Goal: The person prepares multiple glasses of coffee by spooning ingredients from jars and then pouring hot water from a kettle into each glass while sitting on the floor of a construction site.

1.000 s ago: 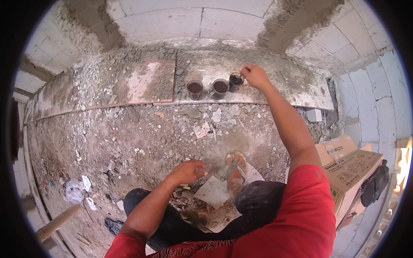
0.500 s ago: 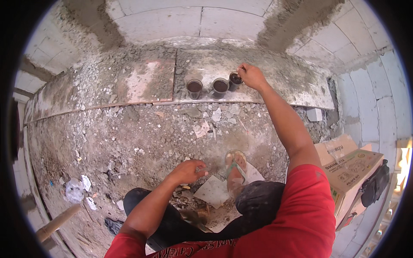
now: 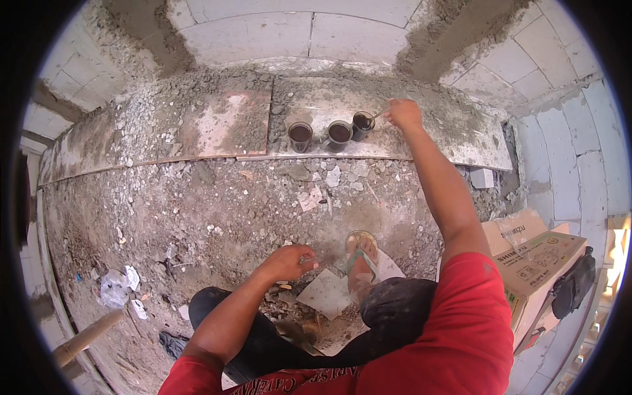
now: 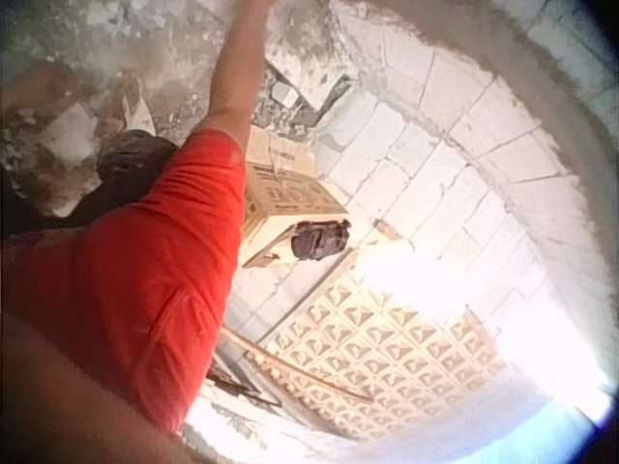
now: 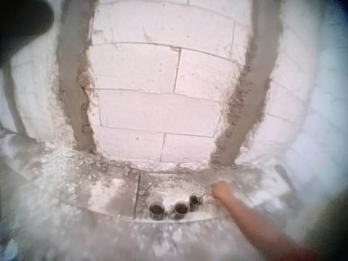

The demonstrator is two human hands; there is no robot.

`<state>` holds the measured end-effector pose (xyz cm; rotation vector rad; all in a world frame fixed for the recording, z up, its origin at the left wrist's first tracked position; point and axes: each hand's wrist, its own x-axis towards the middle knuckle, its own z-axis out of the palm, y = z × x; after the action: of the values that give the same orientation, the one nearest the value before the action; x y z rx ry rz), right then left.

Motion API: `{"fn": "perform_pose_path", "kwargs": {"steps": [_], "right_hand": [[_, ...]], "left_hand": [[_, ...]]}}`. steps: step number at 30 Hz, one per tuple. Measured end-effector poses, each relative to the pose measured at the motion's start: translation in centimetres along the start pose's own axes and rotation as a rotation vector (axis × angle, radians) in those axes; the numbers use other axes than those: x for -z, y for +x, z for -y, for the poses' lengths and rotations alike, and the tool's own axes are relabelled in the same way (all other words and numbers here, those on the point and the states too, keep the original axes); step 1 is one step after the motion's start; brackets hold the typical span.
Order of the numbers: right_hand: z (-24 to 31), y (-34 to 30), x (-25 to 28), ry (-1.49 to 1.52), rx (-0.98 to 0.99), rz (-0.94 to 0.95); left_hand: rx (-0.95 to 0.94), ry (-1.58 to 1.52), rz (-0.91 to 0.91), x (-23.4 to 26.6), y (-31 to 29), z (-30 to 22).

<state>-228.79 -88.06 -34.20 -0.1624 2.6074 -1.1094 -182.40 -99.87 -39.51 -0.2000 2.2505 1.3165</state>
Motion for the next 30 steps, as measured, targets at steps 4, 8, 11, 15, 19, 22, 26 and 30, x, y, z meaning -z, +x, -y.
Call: {"fn": "perform_pose_path", "kwargs": {"steps": [4, 8, 11, 15, 19, 22, 26, 30], "right_hand": [[-0.2, 0.5, 1.7, -0.103, 0.053, -0.087], [1.7, -0.4, 2.2, -0.23, 0.175, -0.128], [3.2, -1.9, 1.7, -0.28, 0.21, -0.113], [3.3, -3.4, 0.1, -0.415, 0.324, -0.073], [1.9, -3.5, -1.2, -0.433, 0.38, 0.005], [0.5, -2.7, -1.6, -0.433, 0.442, 0.017], [1.4, -2.8, -1.9, -0.397, 0.498, 0.013], [0.8, -2.6, -2.5, -0.501, 0.595, -0.077]], "left_hand": [[-0.021, -0.018, -0.002, -0.4, 0.3, -0.2], [-0.034, -0.025, 0.001, -0.4, 0.3, -0.2], [-0.024, -0.019, 0.012, -0.2, 0.2, -0.5], [-0.03, -0.03, 0.009, -0.2, 0.3, -0.3], [-0.045, -0.058, -0.013, -0.3, 0.3, -0.2], [-0.051, -0.049, -0.009, -0.1, 0.4, -0.5], [-0.038, -0.042, -0.014, 0.1, 0.3, -0.2], [-0.038, -0.04, -0.028, 0.1, 0.2, -0.2]]}}
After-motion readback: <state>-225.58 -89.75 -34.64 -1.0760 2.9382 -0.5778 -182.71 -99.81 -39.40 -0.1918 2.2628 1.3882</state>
